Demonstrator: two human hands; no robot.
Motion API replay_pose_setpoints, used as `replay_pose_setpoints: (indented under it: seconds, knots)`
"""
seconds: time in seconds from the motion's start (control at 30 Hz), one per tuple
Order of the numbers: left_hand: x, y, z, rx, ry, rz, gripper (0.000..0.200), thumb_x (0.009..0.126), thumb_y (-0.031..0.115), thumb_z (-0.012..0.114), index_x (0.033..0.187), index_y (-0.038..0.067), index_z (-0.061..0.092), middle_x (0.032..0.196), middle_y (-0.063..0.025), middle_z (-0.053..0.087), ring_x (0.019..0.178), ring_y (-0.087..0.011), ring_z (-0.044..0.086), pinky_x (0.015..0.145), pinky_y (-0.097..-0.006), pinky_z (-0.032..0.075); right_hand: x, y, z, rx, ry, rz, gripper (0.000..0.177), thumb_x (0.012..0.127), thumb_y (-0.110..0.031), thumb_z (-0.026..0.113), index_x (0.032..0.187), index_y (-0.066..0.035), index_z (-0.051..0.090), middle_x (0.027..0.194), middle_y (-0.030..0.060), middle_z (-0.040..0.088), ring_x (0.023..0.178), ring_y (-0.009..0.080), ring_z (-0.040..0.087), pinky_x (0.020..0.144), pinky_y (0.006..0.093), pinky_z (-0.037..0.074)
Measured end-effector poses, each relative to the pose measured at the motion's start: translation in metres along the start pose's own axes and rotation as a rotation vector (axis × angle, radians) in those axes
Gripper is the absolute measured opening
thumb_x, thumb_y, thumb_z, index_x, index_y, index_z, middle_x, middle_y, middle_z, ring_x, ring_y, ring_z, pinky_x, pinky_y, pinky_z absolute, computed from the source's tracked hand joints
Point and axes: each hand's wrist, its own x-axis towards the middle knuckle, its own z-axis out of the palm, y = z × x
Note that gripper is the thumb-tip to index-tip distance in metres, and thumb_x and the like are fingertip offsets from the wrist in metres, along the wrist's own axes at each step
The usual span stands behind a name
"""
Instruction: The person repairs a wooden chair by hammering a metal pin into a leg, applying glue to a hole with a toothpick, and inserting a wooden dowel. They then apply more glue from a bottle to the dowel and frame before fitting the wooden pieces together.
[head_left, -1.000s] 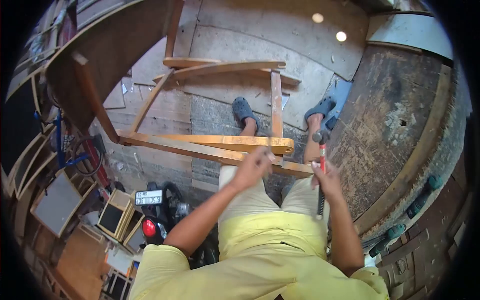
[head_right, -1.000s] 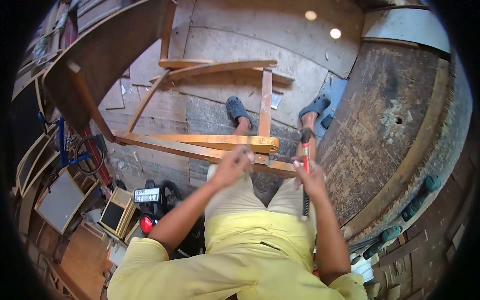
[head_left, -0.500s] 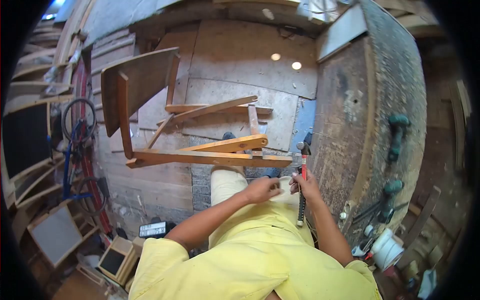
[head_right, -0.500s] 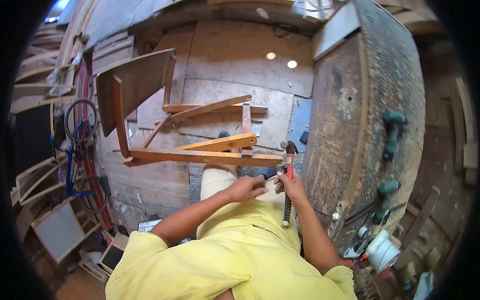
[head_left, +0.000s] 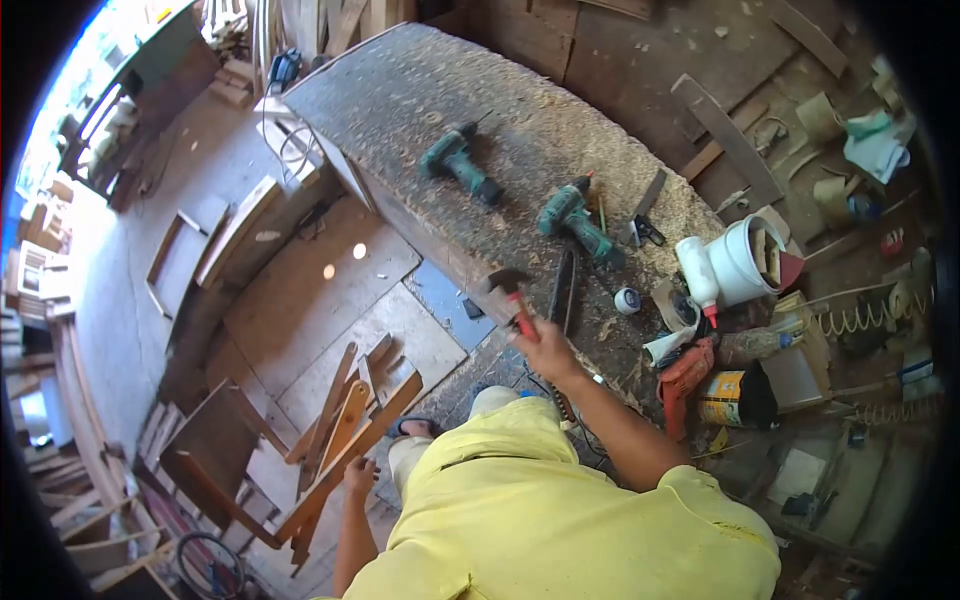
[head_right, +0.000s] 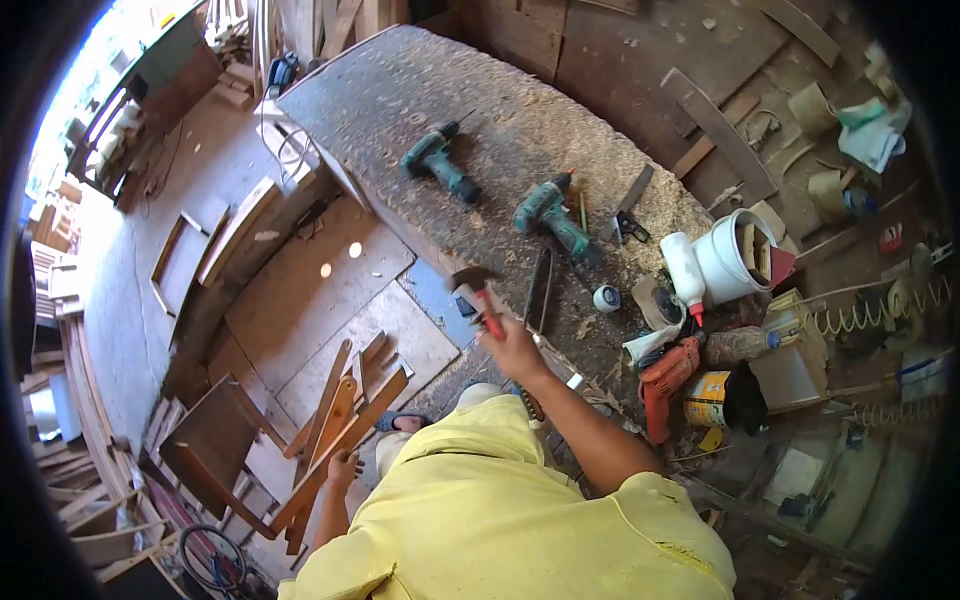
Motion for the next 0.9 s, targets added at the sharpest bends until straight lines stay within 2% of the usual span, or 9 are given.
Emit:
replay_pose_setpoints:
  seconds: [0.03,0.17,0.23,0.3,0.4,0.5,0.7,0.8,0.9]
  knots:
    - [-0.004,0.001,-0.001,0.011,0.001,0.012,0.019,0.091,0.017,0.059,0.084,-0.001,0.058,0.073,-0.0092,0.067,0.054,-0.0148,0.062,0.048,-0.0279,0.047,0.007,0.011,-0.015,0.006,0.13,-0.091,0.021,0.085,-0.025,0.067,0.087,-0.006,0.056,0.065,0.0004,0.052,0.049,0.0097,0.047,0.045,0.029,0.038]
    - [-0.026,0.003,-0.002,-0.099,0.086,-0.04,0.017,0.092,0.017,0.058,0.089,0.001,0.06,0.073,-0.0091,0.068,0.054,-0.015,0.062,0.046,-0.0274,0.045,0.038,-0.007,-0.102,0.246,0.426,0.114,0.017,0.087,-0.021,0.063,0.087,-0.008,0.052,0.065,0.0,0.052,0.045,0.0088,0.048,0.038,0.0249,0.037]
    - [-0.034,0.005,-0.001,-0.138,0.109,-0.074,0.017,0.093,0.019,0.057,0.091,0.002,0.059,0.073,-0.0091,0.068,0.054,-0.0149,0.062,0.045,-0.0271,0.045,0.104,0.084,-0.151,0.183,0.584,-0.032,0.017,0.087,-0.021,0.06,0.084,-0.007,0.051,0.064,0.0011,0.051,0.044,0.0103,0.047,0.039,0.0267,0.037]
    - [-0.041,0.0,-0.002,-0.129,0.115,-0.073,0.017,0.093,0.019,0.057,0.091,0.002,0.059,0.072,-0.0091,0.067,0.053,-0.015,0.061,0.045,-0.0273,0.045,0.146,0.114,-0.193,-0.04,0.739,0.056,0.016,0.086,-0.019,0.058,0.08,-0.006,0.05,0.059,0.0015,0.048,0.044,0.0118,0.047,0.04,0.0296,0.038]
    - [-0.039,-0.022,-0.008,-0.137,0.102,-0.04,0.018,0.093,0.021,0.057,0.088,0.003,0.059,0.07,-0.0091,0.067,0.05,-0.0157,0.06,0.042,-0.0284,0.045,0.199,0.16,-0.228,-0.103,0.86,0.248,0.029,0.081,-0.025,0.059,0.085,0.004,0.06,0.07,0.0168,0.063,0.064,0.0313,0.064,0.056,0.0414,0.049]
    - [-0.055,-0.009,-0.016,0.0,0.087,-0.034,0.017,0.093,0.022,0.055,0.09,0.005,0.056,0.068,-0.0094,0.066,0.049,-0.0181,0.061,0.041,-0.0301,0.045,0.204,0.128,-0.24,-0.202,0.763,0.509,0.036,0.079,-0.029,0.06,0.093,0.003,0.066,0.09,0.0252,0.067,0.088,0.039,0.066,0.074,0.0462,0.052]
    - [-0.052,0.027,-0.024,-0.12,-0.01,0.031,0.018,0.092,0.017,0.058,0.094,0.001,0.053,0.075,-0.0152,0.067,0.052,-0.0217,0.063,0.042,-0.0331,0.05,0.206,0.11,-0.228,-0.184,0.758,0.586,0.043,0.084,-0.038,0.057,0.097,0.001,0.067,0.101,0.0243,0.066,0.096,0.0373,0.065,0.084,0.045,0.052]
    - [-0.046,0.062,-0.026,0.01,0.009,-0.02,0.022,0.092,0.021,0.058,0.086,0.001,0.056,0.071,-0.0127,0.066,0.051,-0.0206,0.063,0.041,-0.0315,0.048,0.211,0.114,-0.218,-0.262,0.883,0.555,0.028,0.085,-0.025,0.057,0.097,-0.001,0.067,0.107,0.0244,0.064,0.096,0.0366,0.065,0.082,0.0441,0.053]
    - [-0.034,0.092,-0.027,0.143,-0.029,0.278,0.028,0.093,0.025,0.057,0.078,0.002,0.059,0.062,-0.0046,0.057,0.052,-0.0121,0.05,0.045,-0.0287,0.041,0.198,0.089,-0.228,-0.481,0.61,0.583,0.03,0.084,-0.021,0.057,0.103,0.001,0.065,0.105,0.0238,0.065,0.098,0.0355,0.065,0.083,0.0439,0.053]
